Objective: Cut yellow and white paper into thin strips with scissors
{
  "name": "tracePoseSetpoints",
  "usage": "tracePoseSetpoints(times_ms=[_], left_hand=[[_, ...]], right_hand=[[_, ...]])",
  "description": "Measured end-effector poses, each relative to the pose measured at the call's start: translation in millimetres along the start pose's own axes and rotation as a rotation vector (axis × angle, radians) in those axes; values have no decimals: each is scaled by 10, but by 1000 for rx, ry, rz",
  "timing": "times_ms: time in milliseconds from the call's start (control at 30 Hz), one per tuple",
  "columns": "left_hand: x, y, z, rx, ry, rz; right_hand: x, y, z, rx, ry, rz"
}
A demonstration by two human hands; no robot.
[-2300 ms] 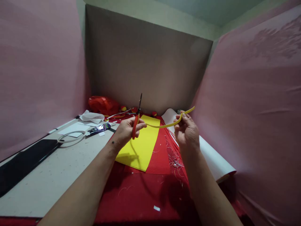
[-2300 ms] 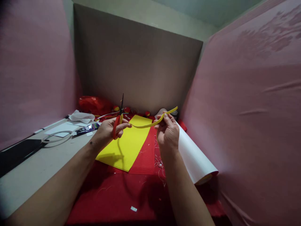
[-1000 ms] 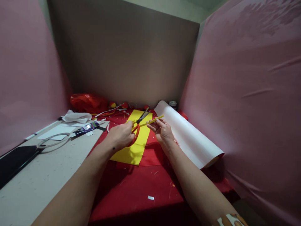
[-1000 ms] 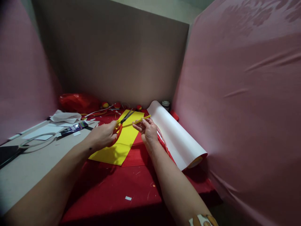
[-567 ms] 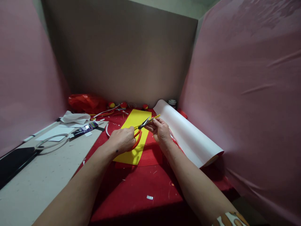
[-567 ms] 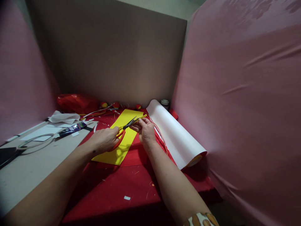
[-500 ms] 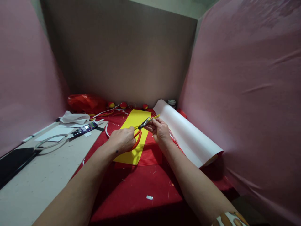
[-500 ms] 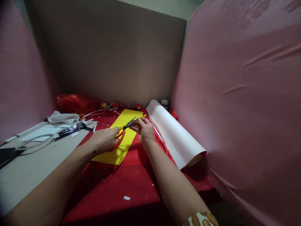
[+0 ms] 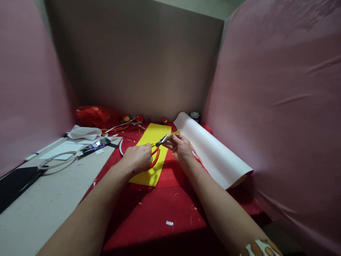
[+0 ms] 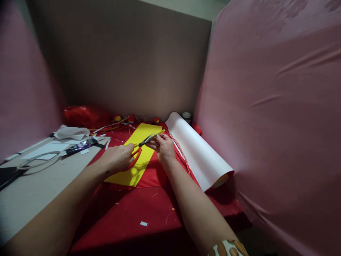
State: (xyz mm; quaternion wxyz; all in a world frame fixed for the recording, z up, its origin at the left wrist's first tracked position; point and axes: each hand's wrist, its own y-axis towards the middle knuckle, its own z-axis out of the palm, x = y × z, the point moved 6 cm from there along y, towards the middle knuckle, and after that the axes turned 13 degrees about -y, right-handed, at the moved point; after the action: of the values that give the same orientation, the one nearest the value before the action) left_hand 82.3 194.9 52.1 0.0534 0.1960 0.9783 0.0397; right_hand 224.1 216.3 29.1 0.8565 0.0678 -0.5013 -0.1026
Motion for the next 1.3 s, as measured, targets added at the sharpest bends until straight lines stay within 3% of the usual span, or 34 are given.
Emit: tracePoseSetpoints(times_ms=[533, 1300], left_hand=[[-3, -12, 12, 78, 26, 3], [47, 47, 80, 84, 67, 77]], right_hand=[[-23, 11, -16, -13, -8, -1], [-37, 5, -22, 11, -5, 32]])
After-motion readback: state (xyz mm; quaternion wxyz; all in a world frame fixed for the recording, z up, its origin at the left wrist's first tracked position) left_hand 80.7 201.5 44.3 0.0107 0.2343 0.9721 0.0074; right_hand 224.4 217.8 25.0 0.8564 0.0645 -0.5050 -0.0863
